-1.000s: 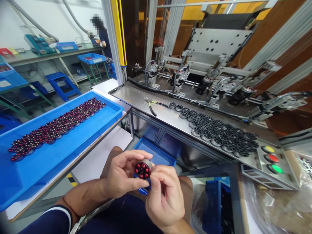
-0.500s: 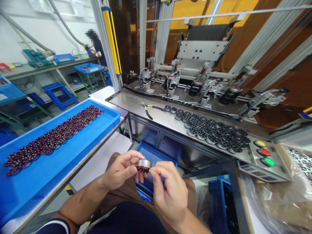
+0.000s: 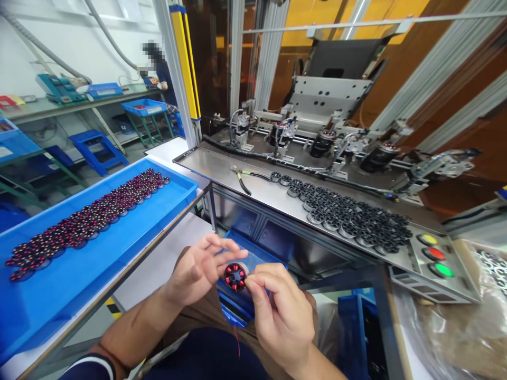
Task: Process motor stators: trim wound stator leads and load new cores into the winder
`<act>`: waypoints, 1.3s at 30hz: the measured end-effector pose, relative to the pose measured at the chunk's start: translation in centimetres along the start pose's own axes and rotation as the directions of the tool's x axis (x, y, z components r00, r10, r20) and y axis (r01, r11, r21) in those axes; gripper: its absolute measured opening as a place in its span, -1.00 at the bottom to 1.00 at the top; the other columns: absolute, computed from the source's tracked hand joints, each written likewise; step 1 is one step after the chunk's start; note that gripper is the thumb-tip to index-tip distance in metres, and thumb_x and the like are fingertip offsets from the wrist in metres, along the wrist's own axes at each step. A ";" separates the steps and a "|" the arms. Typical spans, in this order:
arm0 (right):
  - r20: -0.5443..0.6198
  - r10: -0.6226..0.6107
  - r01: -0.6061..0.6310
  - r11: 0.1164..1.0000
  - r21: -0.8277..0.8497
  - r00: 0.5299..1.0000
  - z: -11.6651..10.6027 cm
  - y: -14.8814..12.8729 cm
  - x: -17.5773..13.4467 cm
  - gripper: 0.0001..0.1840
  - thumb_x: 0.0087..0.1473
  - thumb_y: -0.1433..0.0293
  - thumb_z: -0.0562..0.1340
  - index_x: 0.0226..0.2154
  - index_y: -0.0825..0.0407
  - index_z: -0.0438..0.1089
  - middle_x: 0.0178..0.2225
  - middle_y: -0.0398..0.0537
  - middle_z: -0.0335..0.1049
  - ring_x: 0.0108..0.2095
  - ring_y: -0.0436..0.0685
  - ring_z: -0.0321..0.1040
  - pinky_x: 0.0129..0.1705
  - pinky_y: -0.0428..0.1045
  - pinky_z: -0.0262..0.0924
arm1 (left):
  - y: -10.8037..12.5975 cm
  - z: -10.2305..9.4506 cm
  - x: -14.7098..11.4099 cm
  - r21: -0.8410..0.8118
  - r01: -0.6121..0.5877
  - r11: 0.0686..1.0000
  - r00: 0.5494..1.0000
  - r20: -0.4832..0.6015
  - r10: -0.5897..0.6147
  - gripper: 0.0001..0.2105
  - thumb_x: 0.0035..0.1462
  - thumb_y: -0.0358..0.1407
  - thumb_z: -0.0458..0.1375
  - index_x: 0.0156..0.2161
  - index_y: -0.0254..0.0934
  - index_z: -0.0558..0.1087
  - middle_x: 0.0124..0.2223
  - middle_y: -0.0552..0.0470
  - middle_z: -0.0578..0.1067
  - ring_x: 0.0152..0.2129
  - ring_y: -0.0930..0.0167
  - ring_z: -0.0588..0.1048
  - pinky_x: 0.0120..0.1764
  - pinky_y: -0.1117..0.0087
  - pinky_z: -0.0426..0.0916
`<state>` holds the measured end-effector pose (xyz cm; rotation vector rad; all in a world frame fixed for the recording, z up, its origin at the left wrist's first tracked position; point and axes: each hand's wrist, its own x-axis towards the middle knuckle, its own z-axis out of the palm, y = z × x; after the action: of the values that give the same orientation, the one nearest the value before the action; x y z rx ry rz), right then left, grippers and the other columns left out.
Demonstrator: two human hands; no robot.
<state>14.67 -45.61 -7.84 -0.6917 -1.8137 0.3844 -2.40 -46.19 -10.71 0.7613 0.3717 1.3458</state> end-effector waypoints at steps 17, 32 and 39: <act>-0.052 0.239 -0.231 0.964 0.129 0.970 0.2 -0.1 -0.9 -0.79 0.24 0.47 0.22 -0.44 0.02 0.39 -0.50 -0.13 0.35 -0.50 0.01 0.32 -0.48 -0.11 0.23 | -1.1 -0.2 -0.4 0.637 -0.314 0.704 0.949 0.211 0.233 -0.63 0.08 -0.15 0.35 -0.10 -0.29 0.38 -0.20 -0.11 0.58 -0.29 0.38 0.60 -0.22 0.41 0.49; 0.162 0.722 -0.668 0.498 0.553 0.672 1.2 0.0 -1.6 -0.56 -0.01 0.08 0.44 -0.60 0.07 0.41 -0.54 -0.13 0.24 -0.55 -0.01 0.12 -0.56 -0.12 0.10 | -1.0 0.1 -0.3 0.747 -0.618 0.244 0.734 0.438 0.518 -0.62 0.08 -0.28 0.35 -0.02 -0.27 0.38 -0.17 -0.15 0.62 -0.21 0.33 0.62 -0.13 0.37 0.53; 0.066 0.570 -0.528 0.703 0.476 0.819 1.2 0.0 -1.8 -0.64 0.20 0.22 0.31 -0.55 0.04 0.39 -0.54 -0.15 0.27 -0.59 -0.04 0.14 -0.60 -0.12 0.06 | -0.9 0.5 -1.4 0.676 -0.485 0.554 0.866 0.281 0.414 -0.76 0.12 -0.46 0.27 -0.10 -0.25 0.41 -0.04 -0.16 0.59 -0.07 0.32 0.58 -0.03 0.34 0.47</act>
<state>13.96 -46.63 -9.59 -0.8714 -1.3085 1.1487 -1.72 -47.68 -11.23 1.6926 0.7009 1.6430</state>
